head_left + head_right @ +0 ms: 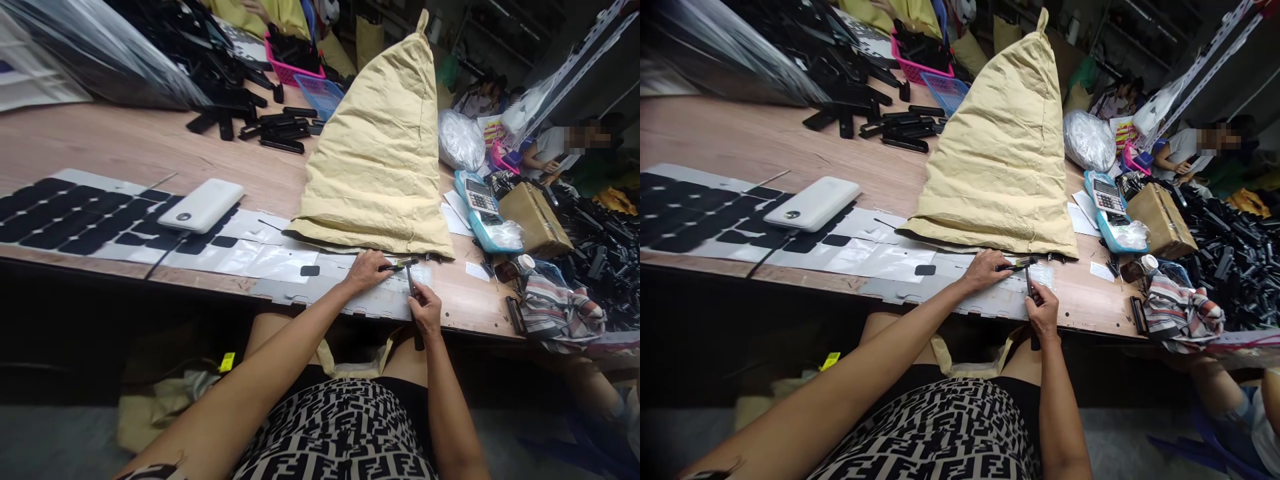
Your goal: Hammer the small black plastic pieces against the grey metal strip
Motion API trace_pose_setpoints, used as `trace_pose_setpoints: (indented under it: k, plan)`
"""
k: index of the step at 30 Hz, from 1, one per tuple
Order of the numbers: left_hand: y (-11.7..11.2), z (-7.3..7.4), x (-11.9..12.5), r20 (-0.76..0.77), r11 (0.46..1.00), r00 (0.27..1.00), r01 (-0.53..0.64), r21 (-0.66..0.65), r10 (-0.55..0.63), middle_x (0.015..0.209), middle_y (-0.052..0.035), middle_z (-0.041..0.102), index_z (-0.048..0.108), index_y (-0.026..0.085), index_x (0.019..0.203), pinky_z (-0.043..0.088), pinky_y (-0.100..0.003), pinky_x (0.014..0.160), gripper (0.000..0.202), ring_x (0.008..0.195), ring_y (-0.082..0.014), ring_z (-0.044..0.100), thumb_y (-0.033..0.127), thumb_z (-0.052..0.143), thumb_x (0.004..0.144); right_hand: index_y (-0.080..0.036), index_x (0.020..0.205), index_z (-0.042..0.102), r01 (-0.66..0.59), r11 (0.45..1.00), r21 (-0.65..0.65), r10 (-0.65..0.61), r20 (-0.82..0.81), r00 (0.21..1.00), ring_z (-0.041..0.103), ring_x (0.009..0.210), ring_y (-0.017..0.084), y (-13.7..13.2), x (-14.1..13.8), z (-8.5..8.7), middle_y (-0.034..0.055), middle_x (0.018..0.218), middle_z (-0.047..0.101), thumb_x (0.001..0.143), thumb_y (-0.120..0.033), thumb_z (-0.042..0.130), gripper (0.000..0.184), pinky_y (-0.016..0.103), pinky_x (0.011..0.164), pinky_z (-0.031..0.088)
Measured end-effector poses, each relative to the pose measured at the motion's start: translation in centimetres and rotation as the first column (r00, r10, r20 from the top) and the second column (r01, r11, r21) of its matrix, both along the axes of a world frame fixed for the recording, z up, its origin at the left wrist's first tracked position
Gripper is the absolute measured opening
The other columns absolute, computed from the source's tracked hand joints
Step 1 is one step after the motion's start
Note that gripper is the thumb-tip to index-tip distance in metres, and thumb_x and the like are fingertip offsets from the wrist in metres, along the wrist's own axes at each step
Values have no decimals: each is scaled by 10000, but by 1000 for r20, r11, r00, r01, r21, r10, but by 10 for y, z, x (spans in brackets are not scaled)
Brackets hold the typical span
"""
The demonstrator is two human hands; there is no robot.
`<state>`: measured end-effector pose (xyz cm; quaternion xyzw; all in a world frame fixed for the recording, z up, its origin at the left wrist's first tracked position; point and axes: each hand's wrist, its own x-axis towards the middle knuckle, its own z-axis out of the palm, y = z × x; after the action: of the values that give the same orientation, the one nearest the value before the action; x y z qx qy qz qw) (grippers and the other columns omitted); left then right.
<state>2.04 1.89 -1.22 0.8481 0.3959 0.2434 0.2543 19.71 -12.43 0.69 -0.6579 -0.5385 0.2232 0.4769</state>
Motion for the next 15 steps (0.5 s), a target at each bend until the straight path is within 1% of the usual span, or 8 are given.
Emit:
trace_pose_setpoints:
  k: [3,6,8,11,13,15]
  plan:
    - [1,0,-2,5,1000,1000,7,-4,-7,952,-51,669,765,244,1005,364,-382,819,215,946,-242,549,379,654,880,-177,1162,756,86,996,-11,-87,-191,978,601,722,162,2,6,-5,31,845,687,720,-318,690,469,299,670,525]
    - [1,-1,-5,8,999,999,44,-24,-44,959,-47,669,774,252,983,367,-386,840,225,957,-242,544,407,664,864,-165,1144,763,121,992,-15,-120,-297,947,633,749,179,5,9,-6,31,823,698,684,-343,729,494,315,694,538]
    - [0,0,-9,11,995,996,88,-46,-87,978,-42,676,778,259,959,367,-388,863,215,982,-246,539,414,691,837,-164,1141,765,115,993,-13,-113,-316,942,640,760,181,5,10,-7,33,825,702,679,-339,734,495,311,695,538]
    - [-7,2,-19,32,985,987,160,-69,-158,1030,-33,679,783,276,949,378,-390,907,208,1027,-252,535,407,732,795,-177,1147,766,92,996,-22,-94,-275,957,622,728,163,4,9,-7,25,824,696,688,-332,727,486,290,659,527]
    - [-16,2,-30,49,973,975,222,-69,-219,1082,-29,671,790,293,926,388,-395,954,190,1073,-257,534,403,757,774,-184,1143,770,85,996,-22,-87,-244,966,592,682,144,4,8,-8,14,805,679,690,-327,719,477,275,628,513]
    - [-31,3,-45,65,953,953,299,-57,-295,1165,-28,655,795,309,906,388,-409,1021,174,1152,-269,523,401,784,759,-186,1146,770,76,997,-17,-78,-234,969,565,658,132,4,8,-9,7,792,664,692,-321,713,478,268,614,501]
